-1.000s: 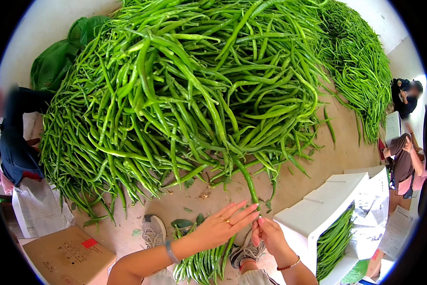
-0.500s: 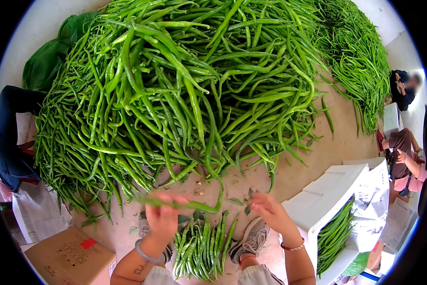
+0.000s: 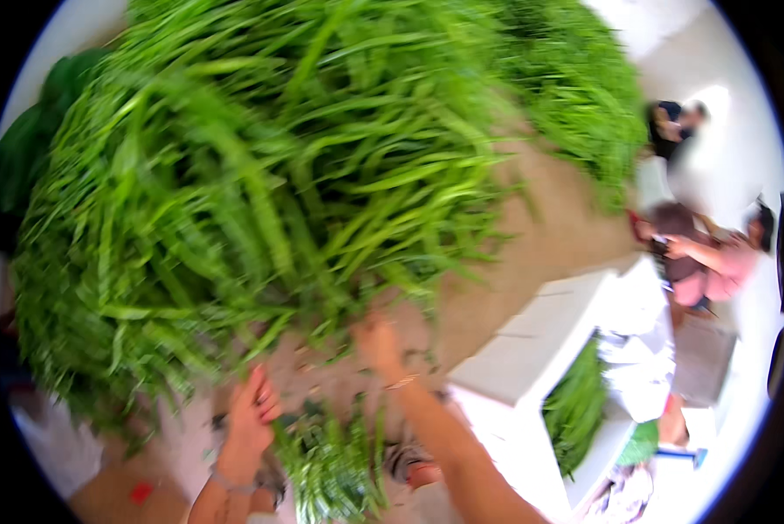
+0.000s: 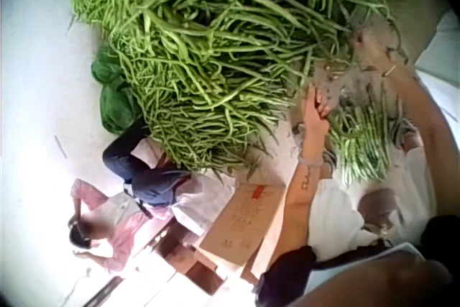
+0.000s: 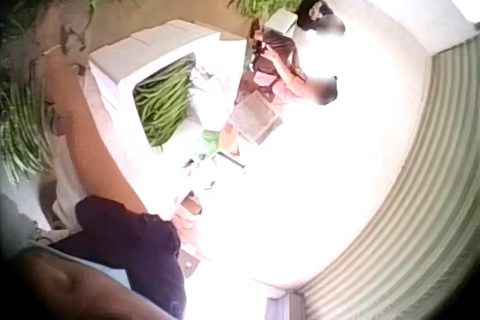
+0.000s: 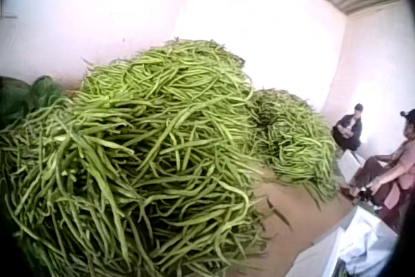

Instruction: The person sits on the floor and sorts green beans by hand, removing stems and placing the beans into a white styrofoam box. Other people are also sorting beans in the background.

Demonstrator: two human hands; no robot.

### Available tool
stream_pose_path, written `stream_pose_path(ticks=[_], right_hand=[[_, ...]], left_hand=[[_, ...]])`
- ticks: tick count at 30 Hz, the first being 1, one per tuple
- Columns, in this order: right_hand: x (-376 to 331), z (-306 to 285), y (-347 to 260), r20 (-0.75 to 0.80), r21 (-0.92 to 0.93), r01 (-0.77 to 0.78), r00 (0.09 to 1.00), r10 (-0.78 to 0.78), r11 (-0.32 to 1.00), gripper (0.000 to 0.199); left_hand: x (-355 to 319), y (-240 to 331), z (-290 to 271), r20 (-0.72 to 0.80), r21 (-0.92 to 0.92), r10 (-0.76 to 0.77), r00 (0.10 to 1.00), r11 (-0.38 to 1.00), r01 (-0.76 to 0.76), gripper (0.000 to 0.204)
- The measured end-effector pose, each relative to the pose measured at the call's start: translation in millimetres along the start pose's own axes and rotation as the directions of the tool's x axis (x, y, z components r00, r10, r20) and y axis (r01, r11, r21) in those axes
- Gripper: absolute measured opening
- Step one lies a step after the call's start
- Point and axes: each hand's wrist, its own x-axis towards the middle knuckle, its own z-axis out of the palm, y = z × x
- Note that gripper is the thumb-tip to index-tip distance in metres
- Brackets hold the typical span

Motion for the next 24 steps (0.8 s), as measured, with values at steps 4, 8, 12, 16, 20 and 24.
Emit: stream_pose_path(ticks=[4, 8, 12, 16, 20, 24], right_hand=[[0.9, 1.7, -9.8, 0.088, 0.048, 0.058, 0.994, -0.062, 0.997, 0.027], [-25.6, -19.3, 6.2, 0.174, 0.041, -0.075, 0.982, 0.066, 0.996, 0.029], [-62.8, -32.8, 24.0, 0.132, 0.528, -0.157, 0.986, 0.102, 0.835, 0.026], [-79.5, -66.5, 15.8, -0.106, 0.800, -0.009, 0.982, 0.156, 0.600, 0.029], [-83.1, -126.9, -48.8, -0.245, 0.775, 0.158, 0.968, 0.060, 0.612, 0.033], [-77.8, -141.8, -79.4, -0.198, 0.356, 0.330, 0.941, -0.274, 0.874, 0.033]], left_hand=[[-20.3, 4.3, -7.3, -0.059, 0.236, 0.050, 0.997, 0.971, -0.035, 0.016], [-22.3, -0.4, 0.5, -0.046, 0.280, 0.043, 0.998, 0.960, -0.028, 0.027], [-20.2, -6.7, -6.8, -0.004, 0.268, 0.005, 1.000, 0.963, -0.004, 0.036], [-24.0, -11.0, 3.4, -0.012, 0.274, -0.009, 1.000, 0.962, 0.012, 0.036], [-19.8, -14.6, 1.9, 0.023, 0.295, 0.026, 0.999, 0.955, -0.032, 0.037], [-20.8, -18.0, 3.3, 0.082, 0.304, 0.073, 0.994, 0.948, -0.095, 0.040]])
